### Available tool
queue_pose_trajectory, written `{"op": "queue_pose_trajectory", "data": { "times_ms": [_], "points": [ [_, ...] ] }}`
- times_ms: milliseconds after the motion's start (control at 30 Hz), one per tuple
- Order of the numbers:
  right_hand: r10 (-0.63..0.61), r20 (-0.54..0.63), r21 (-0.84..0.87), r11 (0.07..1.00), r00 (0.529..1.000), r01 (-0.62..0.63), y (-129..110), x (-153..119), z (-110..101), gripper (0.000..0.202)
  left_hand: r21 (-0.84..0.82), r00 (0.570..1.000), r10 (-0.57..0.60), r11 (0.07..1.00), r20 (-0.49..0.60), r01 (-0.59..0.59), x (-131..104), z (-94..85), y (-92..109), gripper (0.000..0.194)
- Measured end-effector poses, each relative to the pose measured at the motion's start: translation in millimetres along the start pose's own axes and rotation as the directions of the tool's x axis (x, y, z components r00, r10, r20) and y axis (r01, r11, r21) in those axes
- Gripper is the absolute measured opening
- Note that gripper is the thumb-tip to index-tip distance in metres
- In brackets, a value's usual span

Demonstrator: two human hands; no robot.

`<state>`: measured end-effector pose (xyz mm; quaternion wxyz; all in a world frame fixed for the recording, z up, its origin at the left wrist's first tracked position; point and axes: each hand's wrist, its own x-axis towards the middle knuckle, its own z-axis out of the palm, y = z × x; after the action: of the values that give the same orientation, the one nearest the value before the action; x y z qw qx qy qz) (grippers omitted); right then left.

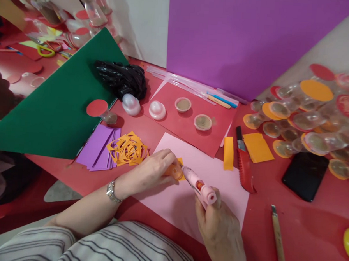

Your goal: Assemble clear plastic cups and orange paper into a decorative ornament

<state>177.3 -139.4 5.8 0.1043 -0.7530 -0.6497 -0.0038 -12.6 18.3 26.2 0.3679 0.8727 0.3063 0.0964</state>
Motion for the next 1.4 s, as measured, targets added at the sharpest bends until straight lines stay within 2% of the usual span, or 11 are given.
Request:
{"op": "queue_pose_trajectory", "data": {
  "times_ms": [133,267,367,467,600,800,933,1000,1167,1300,1400],
  "points": [
    [-0.006,0.004,0.01,1.0,1.0,0.006,1,-1,1,0.049,-0.03,1.0,0.005,1.0,0.0,-0.005,0,-1.4,0,0.029],
    [-0.027,-0.039,-0.028,0.999,0.999,0.026,3,-18,-2,0.051,0.023,1.0,-0.002,1.0,-0.008,0.002,1,0.1,-1,0.029],
    [-0.018,-0.011,0.015,1.0,1.0,0.018,4,-31,-8,0.051,0.05,1.0,0.004,0.999,-0.023,-0.003,0,1.3,-1,0.021],
    [0.03,0.027,0.051,0.998,0.999,-0.032,7,-40,-16,0.055,0.023,0.998,0.055,0.998,-0.01,-0.055,-1,-0.8,0,0.014],
    [0.082,0.039,-0.002,0.997,0.996,-0.082,16,-43,-20,0.06,-0.024,0.993,0.117,0.993,0.018,-0.117,-3,-6.9,0,0.034],
    [-0.119,-0.019,0.014,0.993,0.993,0.12,32,-34,-8,0.058,0.05,1.0,0.005,0.999,-0.02,-0.004,-2,-6.2,0,0.051],
    [-0.187,-0.04,0.043,0.981,0.982,0.188,32,-25,-3,0.05,0.073,1.0,-0.014,0.997,-0.005,0.014,0,-2.7,1,0.042],
    [-0.173,-0.038,0.038,0.984,0.984,0.175,27,-22,-2,0.05,0.05,1.0,-0.019,0.999,0.006,0.019,0,-2.2,2,0.035],
    [-0.006,-0.006,-0.008,1.0,1.0,0.006,9,-10,0,0.055,0.022,1.0,-0.013,1.0,0.014,0.012,0,-1.0,3,0.026],
    [0.003,0.01,0.057,0.998,1.0,-0.004,4,0,2,0.049,0.059,1.0,-0.006,0.998,0.002,0.006,0,1.0,1,0.026],
    [0.005,-0.006,0.035,0.999,1.0,-0.004,5,-3,3,0.049,0.051,1.0,-0.008,0.999,0.01,0.008,0,0.9,1,0.026]
  ]
}}
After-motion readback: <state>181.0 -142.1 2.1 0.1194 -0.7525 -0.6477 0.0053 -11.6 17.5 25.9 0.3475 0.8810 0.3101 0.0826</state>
